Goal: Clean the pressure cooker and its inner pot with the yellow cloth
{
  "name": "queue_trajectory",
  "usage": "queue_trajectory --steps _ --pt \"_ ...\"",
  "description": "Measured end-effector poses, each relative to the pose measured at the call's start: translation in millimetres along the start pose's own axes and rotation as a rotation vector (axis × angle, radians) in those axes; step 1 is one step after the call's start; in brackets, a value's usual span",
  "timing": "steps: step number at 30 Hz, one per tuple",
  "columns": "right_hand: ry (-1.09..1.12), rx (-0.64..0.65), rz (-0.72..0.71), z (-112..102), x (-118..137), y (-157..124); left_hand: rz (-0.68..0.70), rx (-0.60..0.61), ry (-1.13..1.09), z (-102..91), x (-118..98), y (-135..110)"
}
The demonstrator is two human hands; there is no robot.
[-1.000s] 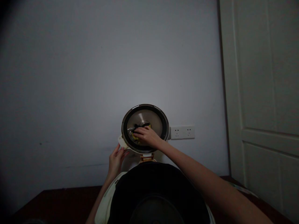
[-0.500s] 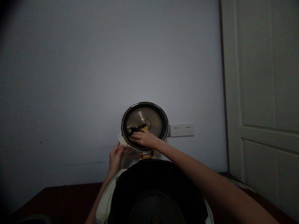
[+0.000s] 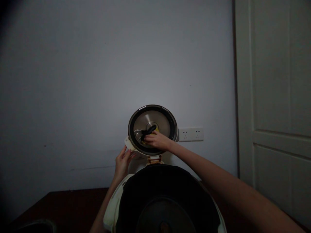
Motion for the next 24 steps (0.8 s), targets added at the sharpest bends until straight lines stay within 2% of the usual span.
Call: queue_trajectory --steps 4,6,10,13,15,17,20,24 --pt "-0.012 0.06 0.078 -7.5 -7.0 -24.5 0.024 0.011 0.009 1.5 -1.9 -1.4" --pt "-0.015 0.067 0.111 -13.6 -5.1 -27.2 0.027 0.009 0.012 1.9 -2.5 -2.1" --pt "-0.004 0.014 0.097 -20.4 8.3 -1.5 0.032 0.017 0.009 2.1 -2.7 -1.9" --pt "0.01 -0.007 0.03 -15.2 16.0 23.2 0.034 0.012 0.018 0.4 -1.3 -0.1" --pt "0.016 -0.01 0.018 -9.5 14.6 27.8 0.039 0.007 0.019 -0.6 -0.3 1.0" --pt "0.012 -0.015 0.043 -5.1 8.6 20.1 0.046 0.006 0.012 -0.9 0.2 1.5" --pt "0.002 0.014 0.094 -1.7 -1.0 -5.6 0.038 -0.002 0.004 -0.6 0.0 0.7" --pt "0.023 0.038 0.187 -6.7 -9.0 -28.9 0.031 -0.001 0.013 0.0 -1.6 -0.5"
Point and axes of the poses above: each hand's wrist, its own y-axis towards the middle knuckle, its own z-axis out of the palm, x = y × z, the point moved 5 cm from there along y, towards the middle knuckle, and after that the axes turned 4 degrees about -y, right-handed, at the moved point
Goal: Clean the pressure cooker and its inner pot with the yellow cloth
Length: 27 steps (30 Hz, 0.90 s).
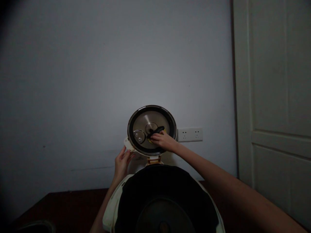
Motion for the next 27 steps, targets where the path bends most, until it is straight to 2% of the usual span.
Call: queue_trajectory --steps 2,5,8,10,12,15,19,21,24,27 --pt "0.028 -0.057 0.09 -7.7 -2.7 5.1 0.006 0.014 0.006 -0.1 -0.3 0.4" --pt "0.094 -0.167 0.167 -20.5 2.1 32.1 0.012 0.024 0.007 -1.7 0.7 1.8" --pt "0.153 -0.164 0.051 -24.0 17.3 65.3 0.006 0.025 0.016 -3.3 2.1 2.7" --pt "0.172 -0.129 -0.032 -20.3 23.0 76.7 0.01 0.024 0.018 -3.3 1.8 2.3" --pt "0.183 -0.122 -0.035 -14.7 18.6 75.1 0.015 0.02 0.015 -2.5 0.6 1.2" --pt "0.194 -0.112 0.028 -6.5 2.0 55.9 0.009 0.008 0.011 -0.5 -1.5 -1.0" --pt "0.211 -0.028 0.023 -4.7 -7.9 38.0 -0.006 -0.005 0.018 1.8 -3.1 -2.8" --pt "0.247 -0.048 0.037 -12.2 -6.4 43.8 -0.012 -0.014 0.021 1.8 -2.8 -2.8" --pt "0.318 -0.16 0.089 -26.7 -1.8 67.1 -0.018 -0.016 0.021 1.1 -1.7 -2.1" --pt "0.339 -0.202 0.144 -29.0 -1.2 88.1 -0.02 -0.008 0.024 0.5 -1.4 -1.6"
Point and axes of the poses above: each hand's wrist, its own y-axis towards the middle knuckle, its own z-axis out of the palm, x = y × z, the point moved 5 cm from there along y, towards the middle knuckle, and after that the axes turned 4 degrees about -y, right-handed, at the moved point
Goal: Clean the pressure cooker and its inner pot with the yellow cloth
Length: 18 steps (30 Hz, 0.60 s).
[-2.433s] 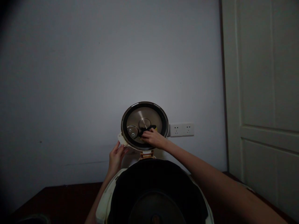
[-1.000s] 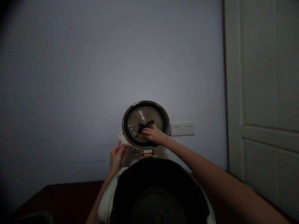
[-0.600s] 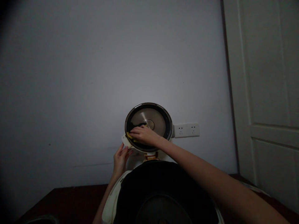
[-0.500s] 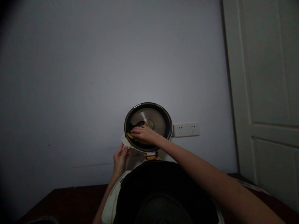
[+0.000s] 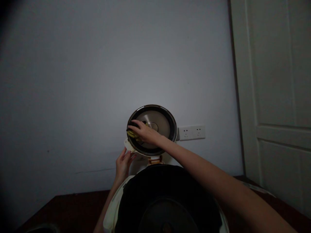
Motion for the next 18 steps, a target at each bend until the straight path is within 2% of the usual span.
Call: queue_trajectory --steps 2,4,8,12,14,18 --pt "-0.012 0.033 -0.007 5.8 -3.6 1.6 -0.002 -0.008 -0.002 -0.5 -0.5 -0.1" --pt "-0.03 0.077 -0.019 10.6 -10.3 -8.9 -0.009 -0.013 -0.007 0.0 -1.2 -0.7" --pt "-0.052 0.118 0.032 12.3 -20.4 -52.3 -0.03 -0.017 -0.004 2.0 -2.7 -2.7" --pt "0.046 0.16 0.116 14.0 -15.2 -86.4 -0.011 0.003 0.012 3.0 -3.8 -3.1" --pt "0.095 0.158 0.16 16.8 -10.4 -88.4 -0.005 -0.001 0.017 2.2 -3.2 -2.3" --pt "0.186 0.151 0.173 24.5 -1.2 -72.7 -0.01 -0.014 0.003 0.1 -0.9 0.0"
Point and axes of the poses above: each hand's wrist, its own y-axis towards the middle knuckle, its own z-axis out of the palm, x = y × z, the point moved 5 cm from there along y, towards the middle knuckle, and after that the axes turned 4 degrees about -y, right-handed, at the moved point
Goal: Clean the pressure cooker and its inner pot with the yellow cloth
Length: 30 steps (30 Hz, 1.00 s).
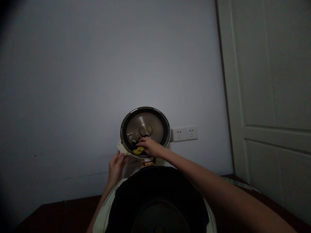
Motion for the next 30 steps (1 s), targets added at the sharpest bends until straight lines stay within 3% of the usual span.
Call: queue_trajectory --steps 4,9,15,22,26,30 --pt "-0.074 0.09 -0.05 -1.7 -1.9 2.3 -0.009 -0.01 -0.006 -3.0 2.7 2.9" --pt "-0.198 0.122 -0.008 -26.5 -20.9 -16.0 -0.024 -0.03 0.003 -5.0 2.8 2.4" --pt "-0.32 0.08 0.098 -46.7 -33.4 -18.7 -0.109 -0.018 -0.073 1.1 -6.2 -1.4" --pt "-0.356 -0.056 0.113 -61.7 -32.6 -9.5 -0.138 0.003 -0.06 10.3 -37.5 8.3" --pt "-0.466 -0.161 -0.103 -72.0 -11.3 21.0 -0.075 0.007 0.099 18.1 -50.4 14.7" --pt "-0.566 -0.113 -0.463 -56.3 22.8 67.1 0.015 0.037 0.267 21.0 -53.6 23.4"
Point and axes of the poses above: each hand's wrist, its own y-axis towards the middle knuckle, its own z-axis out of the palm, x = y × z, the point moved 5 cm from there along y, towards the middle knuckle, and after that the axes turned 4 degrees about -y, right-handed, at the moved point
